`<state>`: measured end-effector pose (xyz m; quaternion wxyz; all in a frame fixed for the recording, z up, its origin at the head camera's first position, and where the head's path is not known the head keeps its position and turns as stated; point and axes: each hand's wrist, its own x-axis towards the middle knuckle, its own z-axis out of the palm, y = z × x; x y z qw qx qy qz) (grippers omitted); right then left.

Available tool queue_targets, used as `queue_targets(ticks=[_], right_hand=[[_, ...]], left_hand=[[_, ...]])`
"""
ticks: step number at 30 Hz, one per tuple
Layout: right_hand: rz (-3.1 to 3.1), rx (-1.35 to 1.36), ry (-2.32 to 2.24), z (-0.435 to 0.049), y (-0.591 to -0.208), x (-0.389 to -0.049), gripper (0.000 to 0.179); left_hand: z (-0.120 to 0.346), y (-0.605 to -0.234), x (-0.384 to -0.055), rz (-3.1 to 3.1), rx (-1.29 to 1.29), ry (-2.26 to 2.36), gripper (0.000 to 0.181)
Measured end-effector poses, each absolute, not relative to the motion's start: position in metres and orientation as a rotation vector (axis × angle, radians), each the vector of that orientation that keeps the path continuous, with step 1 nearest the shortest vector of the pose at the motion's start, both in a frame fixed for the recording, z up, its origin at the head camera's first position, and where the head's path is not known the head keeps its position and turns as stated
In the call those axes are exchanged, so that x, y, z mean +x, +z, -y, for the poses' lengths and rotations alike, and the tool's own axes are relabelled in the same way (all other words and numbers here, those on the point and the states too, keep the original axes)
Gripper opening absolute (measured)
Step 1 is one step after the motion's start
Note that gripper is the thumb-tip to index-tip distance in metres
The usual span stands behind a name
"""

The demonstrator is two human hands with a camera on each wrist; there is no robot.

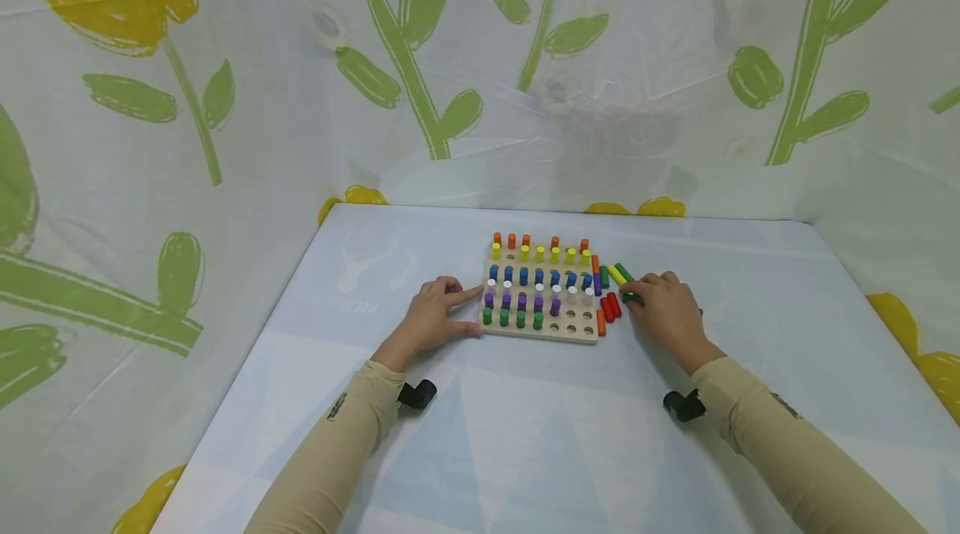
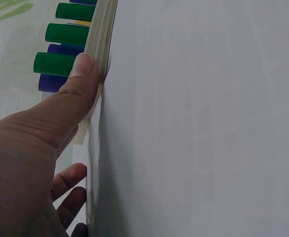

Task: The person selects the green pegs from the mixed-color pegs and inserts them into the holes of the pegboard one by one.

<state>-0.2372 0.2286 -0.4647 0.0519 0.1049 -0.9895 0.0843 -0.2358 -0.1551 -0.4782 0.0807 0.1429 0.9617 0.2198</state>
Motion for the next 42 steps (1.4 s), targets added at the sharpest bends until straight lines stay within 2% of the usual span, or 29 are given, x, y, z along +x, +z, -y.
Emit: queue_targets(ticks=[42], right_hand=[[2.921, 0.121, 0.561, -0.235, -0.465, -0.224, 0.028]], left_hand=[[0.157, -0.478, -0.236, -2.879, 0.479, 0.673, 0.079]])
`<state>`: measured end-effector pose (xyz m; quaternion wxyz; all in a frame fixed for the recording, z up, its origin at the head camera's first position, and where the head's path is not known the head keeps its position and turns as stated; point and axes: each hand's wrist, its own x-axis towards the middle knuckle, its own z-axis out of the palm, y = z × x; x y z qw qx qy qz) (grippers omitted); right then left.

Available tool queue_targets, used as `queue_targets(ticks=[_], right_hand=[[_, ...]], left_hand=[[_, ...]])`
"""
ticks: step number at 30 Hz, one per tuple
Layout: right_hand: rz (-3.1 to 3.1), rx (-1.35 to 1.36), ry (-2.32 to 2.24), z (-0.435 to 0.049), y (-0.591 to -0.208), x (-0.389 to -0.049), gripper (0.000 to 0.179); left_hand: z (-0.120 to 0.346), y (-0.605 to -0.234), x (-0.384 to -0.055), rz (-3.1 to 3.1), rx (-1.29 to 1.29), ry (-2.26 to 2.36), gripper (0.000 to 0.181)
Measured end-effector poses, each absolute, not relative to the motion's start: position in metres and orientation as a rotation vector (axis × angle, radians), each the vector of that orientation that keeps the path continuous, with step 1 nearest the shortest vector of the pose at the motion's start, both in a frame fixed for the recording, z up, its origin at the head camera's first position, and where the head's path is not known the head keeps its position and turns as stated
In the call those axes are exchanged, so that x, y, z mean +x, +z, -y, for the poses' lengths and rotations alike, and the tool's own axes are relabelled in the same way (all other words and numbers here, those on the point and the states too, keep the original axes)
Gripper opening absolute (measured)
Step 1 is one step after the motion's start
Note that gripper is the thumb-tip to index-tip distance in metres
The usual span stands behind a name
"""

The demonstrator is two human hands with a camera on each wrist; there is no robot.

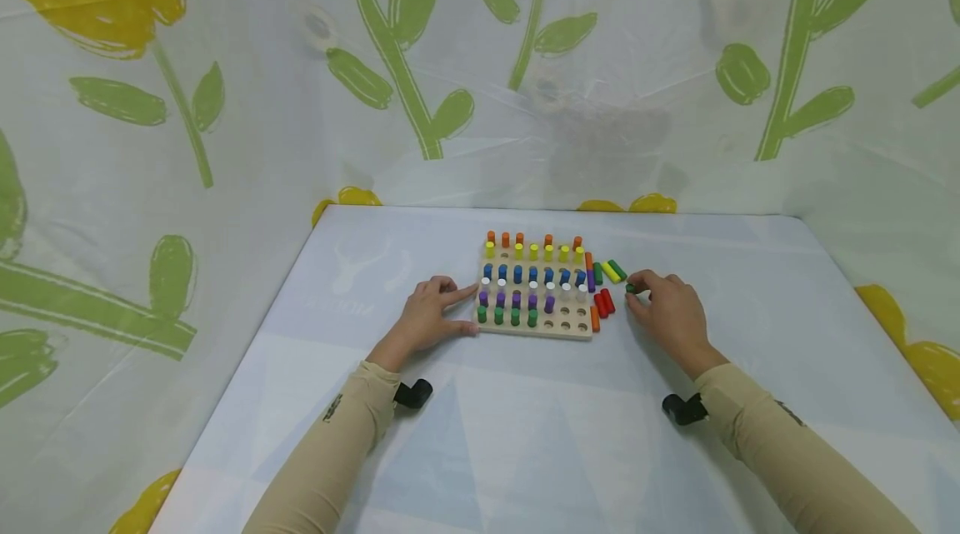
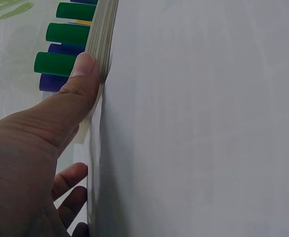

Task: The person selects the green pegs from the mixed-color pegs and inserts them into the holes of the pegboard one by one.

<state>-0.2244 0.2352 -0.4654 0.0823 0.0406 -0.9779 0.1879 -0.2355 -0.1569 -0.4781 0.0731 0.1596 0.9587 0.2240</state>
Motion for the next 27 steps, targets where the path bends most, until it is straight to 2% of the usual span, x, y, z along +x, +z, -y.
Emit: queue_targets(ticks=[27], right_hand=[[2.949, 0.062, 0.62, -0.235, -0.4624, -0.2213, 0.028]], left_hand=[[0.1555, -0.4767, -0.2351, -2.882, 0.46, 0.664, 0.079]])
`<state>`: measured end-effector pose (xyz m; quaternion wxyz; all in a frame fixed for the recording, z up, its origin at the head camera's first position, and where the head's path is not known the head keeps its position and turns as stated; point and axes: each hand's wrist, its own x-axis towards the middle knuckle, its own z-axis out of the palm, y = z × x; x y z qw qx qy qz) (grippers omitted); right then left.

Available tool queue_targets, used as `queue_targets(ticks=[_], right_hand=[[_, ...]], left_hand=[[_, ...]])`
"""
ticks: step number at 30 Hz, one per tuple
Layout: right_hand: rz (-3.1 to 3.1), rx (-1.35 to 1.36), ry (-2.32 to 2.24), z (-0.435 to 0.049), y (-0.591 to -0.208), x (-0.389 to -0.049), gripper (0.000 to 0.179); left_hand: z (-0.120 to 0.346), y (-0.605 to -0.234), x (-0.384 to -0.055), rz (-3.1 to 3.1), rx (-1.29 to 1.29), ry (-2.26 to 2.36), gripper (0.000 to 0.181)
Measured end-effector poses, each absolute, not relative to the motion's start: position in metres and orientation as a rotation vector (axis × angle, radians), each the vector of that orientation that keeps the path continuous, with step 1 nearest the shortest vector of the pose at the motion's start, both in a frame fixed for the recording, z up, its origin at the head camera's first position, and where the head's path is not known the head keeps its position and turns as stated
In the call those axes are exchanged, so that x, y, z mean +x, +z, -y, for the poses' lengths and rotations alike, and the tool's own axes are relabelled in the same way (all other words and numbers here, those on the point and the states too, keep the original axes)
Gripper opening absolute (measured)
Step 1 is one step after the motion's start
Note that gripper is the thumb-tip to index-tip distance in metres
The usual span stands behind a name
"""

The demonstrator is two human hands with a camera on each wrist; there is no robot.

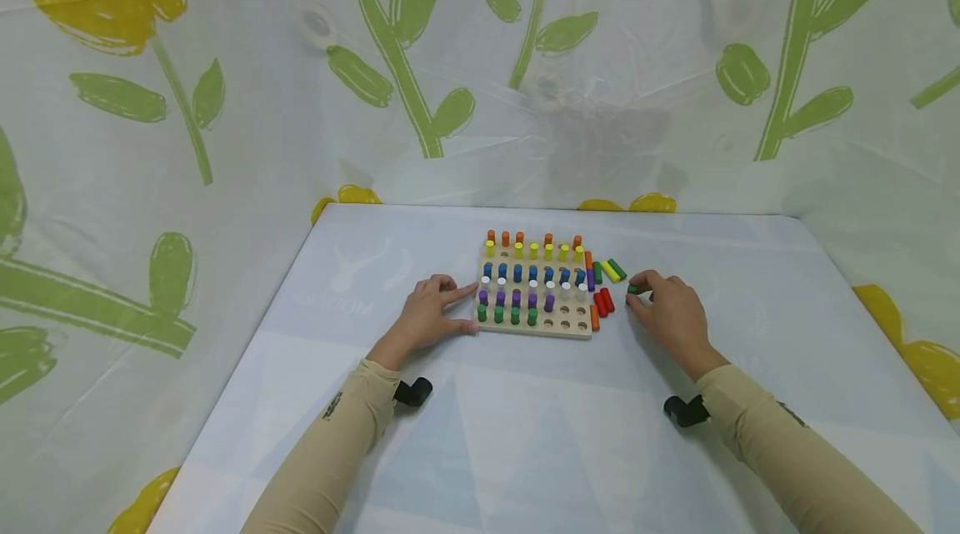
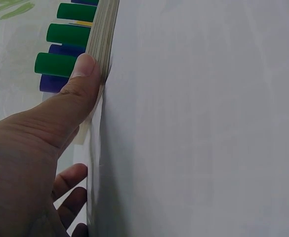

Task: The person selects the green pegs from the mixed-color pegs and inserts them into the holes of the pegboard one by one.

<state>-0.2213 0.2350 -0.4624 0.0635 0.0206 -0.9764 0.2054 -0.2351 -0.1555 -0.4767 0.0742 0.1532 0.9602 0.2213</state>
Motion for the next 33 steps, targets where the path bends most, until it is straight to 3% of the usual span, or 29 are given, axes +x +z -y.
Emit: queue_targets(ticks=[33], right_hand=[[2.908, 0.113, 0.637, -0.224, -0.46, -0.217, 0.029]], left_hand=[[0.155, -0.477, -0.234, -2.88, 0.447, 0.675, 0.079]])
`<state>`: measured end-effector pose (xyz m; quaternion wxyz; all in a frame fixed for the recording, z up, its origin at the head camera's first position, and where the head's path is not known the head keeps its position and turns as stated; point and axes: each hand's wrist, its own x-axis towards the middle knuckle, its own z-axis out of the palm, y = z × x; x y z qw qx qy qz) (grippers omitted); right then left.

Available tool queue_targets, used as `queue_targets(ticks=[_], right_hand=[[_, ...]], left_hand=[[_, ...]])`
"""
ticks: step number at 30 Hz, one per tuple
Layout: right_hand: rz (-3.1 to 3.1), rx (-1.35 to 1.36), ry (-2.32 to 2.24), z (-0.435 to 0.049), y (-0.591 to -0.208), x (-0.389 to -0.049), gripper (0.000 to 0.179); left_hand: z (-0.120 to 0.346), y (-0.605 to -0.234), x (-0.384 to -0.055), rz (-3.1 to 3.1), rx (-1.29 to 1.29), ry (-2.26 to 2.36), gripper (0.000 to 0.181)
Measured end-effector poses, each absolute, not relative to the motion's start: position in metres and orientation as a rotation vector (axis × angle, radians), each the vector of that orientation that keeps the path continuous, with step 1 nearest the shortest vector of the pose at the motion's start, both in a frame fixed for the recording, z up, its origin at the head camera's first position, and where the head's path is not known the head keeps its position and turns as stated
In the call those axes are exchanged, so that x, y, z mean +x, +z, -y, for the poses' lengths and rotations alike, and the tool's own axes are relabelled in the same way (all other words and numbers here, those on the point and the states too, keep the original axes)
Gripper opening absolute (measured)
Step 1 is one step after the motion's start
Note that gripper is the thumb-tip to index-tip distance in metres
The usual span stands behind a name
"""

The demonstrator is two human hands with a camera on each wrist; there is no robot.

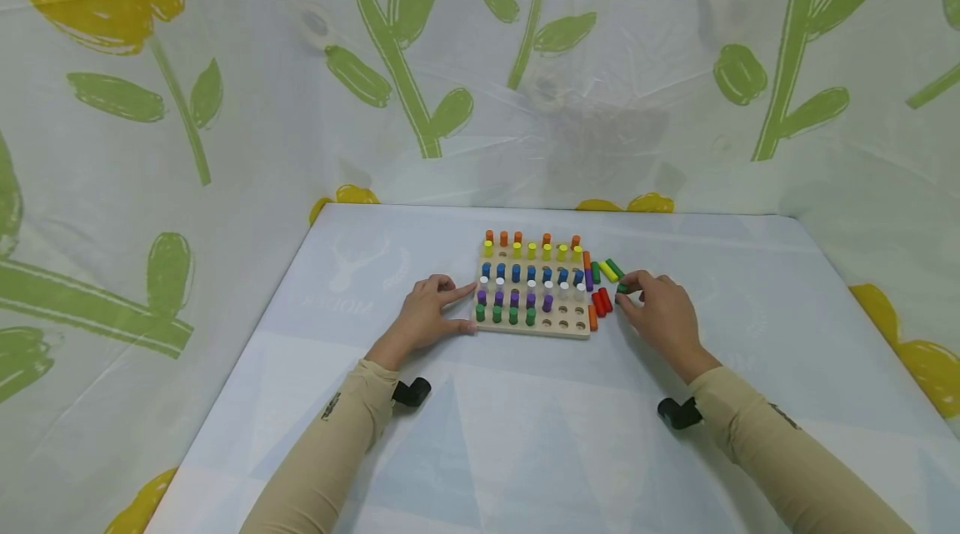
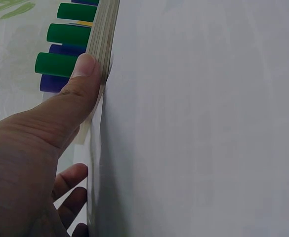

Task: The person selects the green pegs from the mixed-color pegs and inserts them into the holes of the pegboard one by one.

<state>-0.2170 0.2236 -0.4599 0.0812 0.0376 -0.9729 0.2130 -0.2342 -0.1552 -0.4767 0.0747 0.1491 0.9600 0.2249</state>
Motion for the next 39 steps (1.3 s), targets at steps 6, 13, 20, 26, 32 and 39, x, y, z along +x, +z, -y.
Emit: queue_targets(ticks=[6, 13, 20, 26, 32, 39], right_hand=[[2.896, 0.116, 0.635, -0.2213, -0.4596, -0.217, 0.029], [2.904, 0.122, 0.639, -0.2212, -0.4604, -0.2163, 0.03], [2.894, 0.139, 0.647, -0.2209, -0.4615, -0.2154, 0.03], [2.878, 0.162, 0.655, -0.2197, -0.4613, -0.214, 0.03], [2.863, 0.176, 0.659, -0.2183, -0.4607, -0.2128, 0.029], [2.87, 0.18, 0.661, -0.2169, -0.4584, -0.2107, 0.029]], left_hand=[[0.1558, -0.4773, -0.2343, -2.876, 0.445, 0.698, 0.079], [0.1562, -0.4791, -0.2356, -2.878, 0.45, 0.682, 0.079], [0.1559, -0.4779, -0.2353, -2.875, 0.445, 0.682, 0.079], [0.1556, -0.4782, -0.2352, -2.875, 0.441, 0.67, 0.079], [0.1554, -0.4778, -0.2354, -2.871, 0.429, 0.67, 0.079], [0.1553, -0.4784, -0.2353, -2.87, 0.425, 0.681, 0.08]])
